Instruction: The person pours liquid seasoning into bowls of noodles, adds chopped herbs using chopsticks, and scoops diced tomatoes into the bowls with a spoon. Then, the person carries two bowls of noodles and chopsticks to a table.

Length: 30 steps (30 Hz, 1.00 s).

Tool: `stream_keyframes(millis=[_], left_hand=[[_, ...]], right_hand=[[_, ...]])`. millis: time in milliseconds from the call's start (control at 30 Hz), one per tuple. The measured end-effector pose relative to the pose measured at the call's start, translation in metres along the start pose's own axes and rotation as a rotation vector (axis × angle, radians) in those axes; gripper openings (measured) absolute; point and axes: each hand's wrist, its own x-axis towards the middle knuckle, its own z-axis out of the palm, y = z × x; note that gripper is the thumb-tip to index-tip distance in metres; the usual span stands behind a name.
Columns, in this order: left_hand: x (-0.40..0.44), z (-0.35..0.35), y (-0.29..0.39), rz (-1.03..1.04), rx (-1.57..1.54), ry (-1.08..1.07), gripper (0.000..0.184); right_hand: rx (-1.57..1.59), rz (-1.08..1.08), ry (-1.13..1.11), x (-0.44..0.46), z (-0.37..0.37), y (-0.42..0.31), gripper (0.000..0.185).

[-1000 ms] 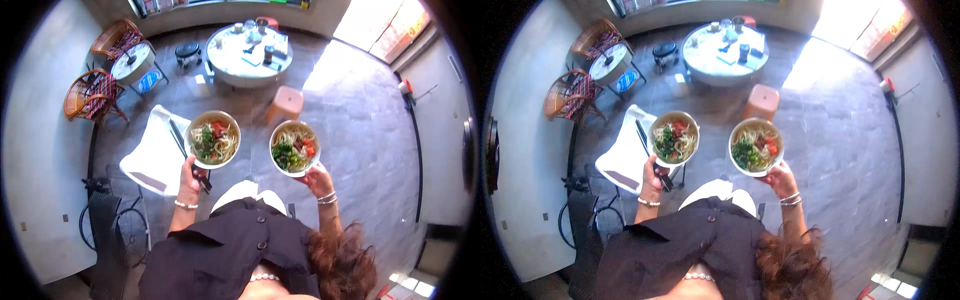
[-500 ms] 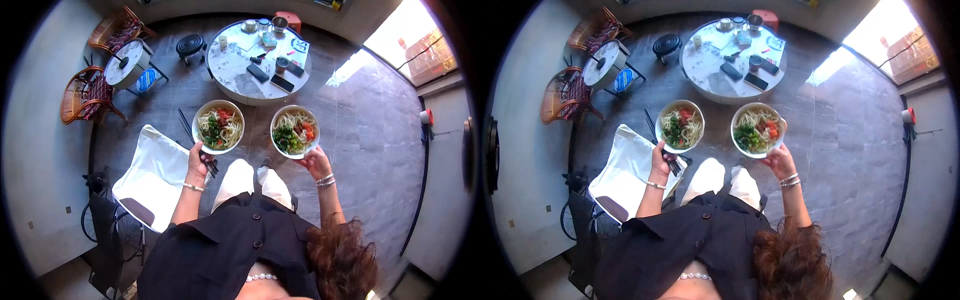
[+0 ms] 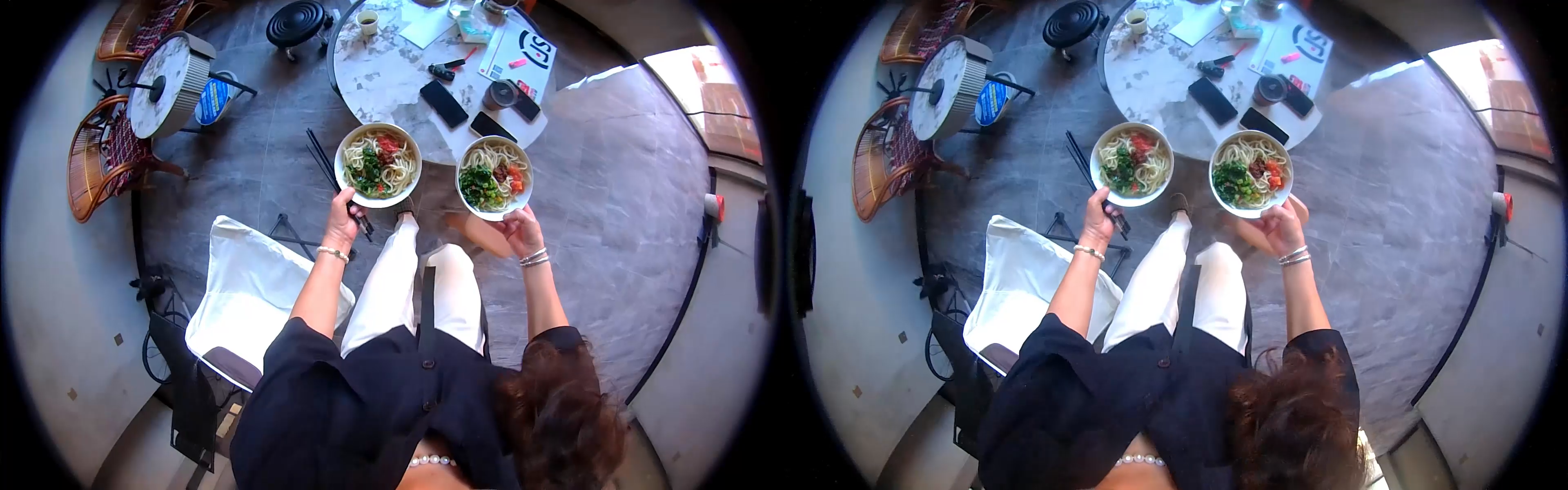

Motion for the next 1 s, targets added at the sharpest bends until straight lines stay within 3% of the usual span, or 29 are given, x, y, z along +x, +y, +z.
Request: stream_keyframes(millis=[433, 733, 1000], left_hand=[[0.194, -0.015, 0.037, 0.003, 0.119, 0.074, 0.002], [0.216, -0.007, 0.052, -0.016, 0.113, 0.035, 0.004], [0.216, -0.001, 0.057, -0.027, 0.048, 0.180, 0.003]], right_hand=[[0.015, 0.196, 0.108, 0.176, 0.008, 0.063, 0.062], [0.011, 0.188, 0.170, 0.171, 0.031, 0.080, 0.058], [0.045, 0.174, 0.146, 0.166, 0.051, 0.087, 0.061]])
